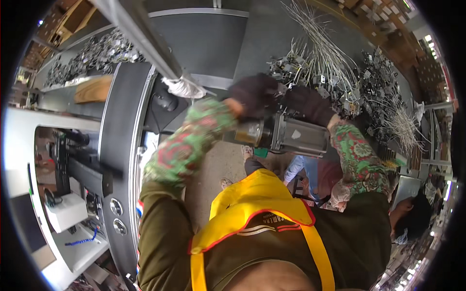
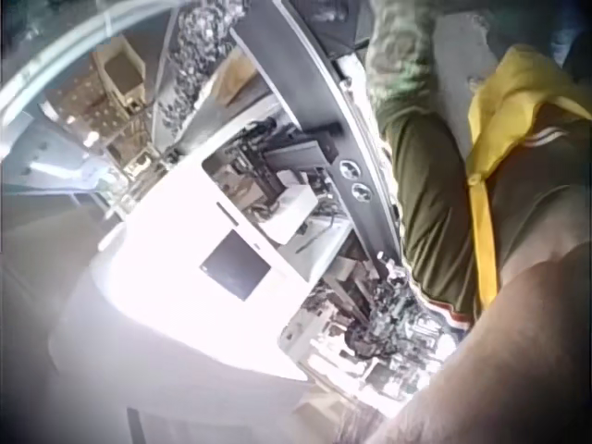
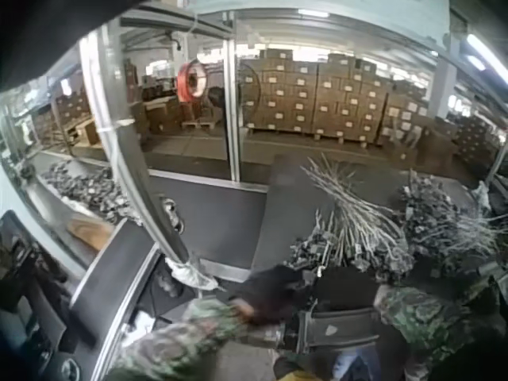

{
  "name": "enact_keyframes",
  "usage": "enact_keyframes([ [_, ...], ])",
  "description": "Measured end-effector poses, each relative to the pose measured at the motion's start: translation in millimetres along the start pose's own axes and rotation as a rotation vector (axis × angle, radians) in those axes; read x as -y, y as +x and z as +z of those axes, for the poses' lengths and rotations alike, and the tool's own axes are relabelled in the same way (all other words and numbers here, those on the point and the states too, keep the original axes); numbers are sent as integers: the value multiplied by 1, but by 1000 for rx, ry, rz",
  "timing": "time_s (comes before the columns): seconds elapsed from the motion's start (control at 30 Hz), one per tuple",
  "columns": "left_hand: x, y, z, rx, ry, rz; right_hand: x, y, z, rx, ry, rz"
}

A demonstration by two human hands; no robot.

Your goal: The person processes electrical wires using a machine, fits components into circular frames, and places them onto a conveyor belt. The person then removes their gloves, retrieves another pair from a bin, and puts them on.

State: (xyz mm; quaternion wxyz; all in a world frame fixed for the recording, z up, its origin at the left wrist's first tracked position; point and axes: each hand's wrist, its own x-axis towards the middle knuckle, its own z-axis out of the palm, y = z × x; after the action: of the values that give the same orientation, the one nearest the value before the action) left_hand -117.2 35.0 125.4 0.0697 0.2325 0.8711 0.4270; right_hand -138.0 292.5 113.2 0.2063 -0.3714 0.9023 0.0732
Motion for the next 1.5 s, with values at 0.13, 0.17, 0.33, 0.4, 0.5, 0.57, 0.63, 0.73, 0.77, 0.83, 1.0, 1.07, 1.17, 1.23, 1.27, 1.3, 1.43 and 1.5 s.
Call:
enact_keyframes([
  [0.13,25,96,59,456,511,58,2,5,-6,-736,-116,-430],
  [0.17,20,113,65,470,514,95,-41,6,72,-567,-77,-163],
  [0.33,54,147,46,147,542,176,-60,52,49,-594,-60,11],
  [0.4,68,159,25,139,127,-97,-68,73,41,-514,-58,150],
  [0.5,88,143,8,-86,-86,-333,-65,92,23,-483,-15,207],
  [0.57,108,108,-14,-141,-497,-394,-59,91,18,-542,-23,191],
  [0.63,107,49,-43,-163,-239,-91,-69,86,27,-589,329,240],
  [0.73,100,-50,-61,-338,-801,-126,0,58,-39,-513,877,301],
  [0.77,64,-70,-67,-347,-981,-221,16,54,-39,-320,1567,432],
  [0.83,20,-117,-61,-484,-807,-146,90,31,-81,-229,1764,276],
  [1.0,-49,-184,-23,-710,-951,-278,182,25,-110,-271,2060,-54],
  [1.07,-47,-212,-7,-823,-619,-191,209,19,-107,-467,1850,-98],
  [1.17,-58,-245,4,-879,199,53,244,13,-97,-602,1733,-120],
  [1.23,-62,-265,5,-861,249,80,257,9,-87,-705,1516,-233],
  [1.27,-64,-274,5,-830,295,107,258,5,-85,-621,1584,-245],
  [1.3,-67,-283,5,-839,299,106,259,1,-83,-532,1650,-258],
  [1.43,-71,-322,5,-171,-1392,-210,279,-32,-65,-643,1303,-365],
  [1.5,-66,-330,13,43,-1440,-319,297,-44,-48,-418,1390,-268],
])
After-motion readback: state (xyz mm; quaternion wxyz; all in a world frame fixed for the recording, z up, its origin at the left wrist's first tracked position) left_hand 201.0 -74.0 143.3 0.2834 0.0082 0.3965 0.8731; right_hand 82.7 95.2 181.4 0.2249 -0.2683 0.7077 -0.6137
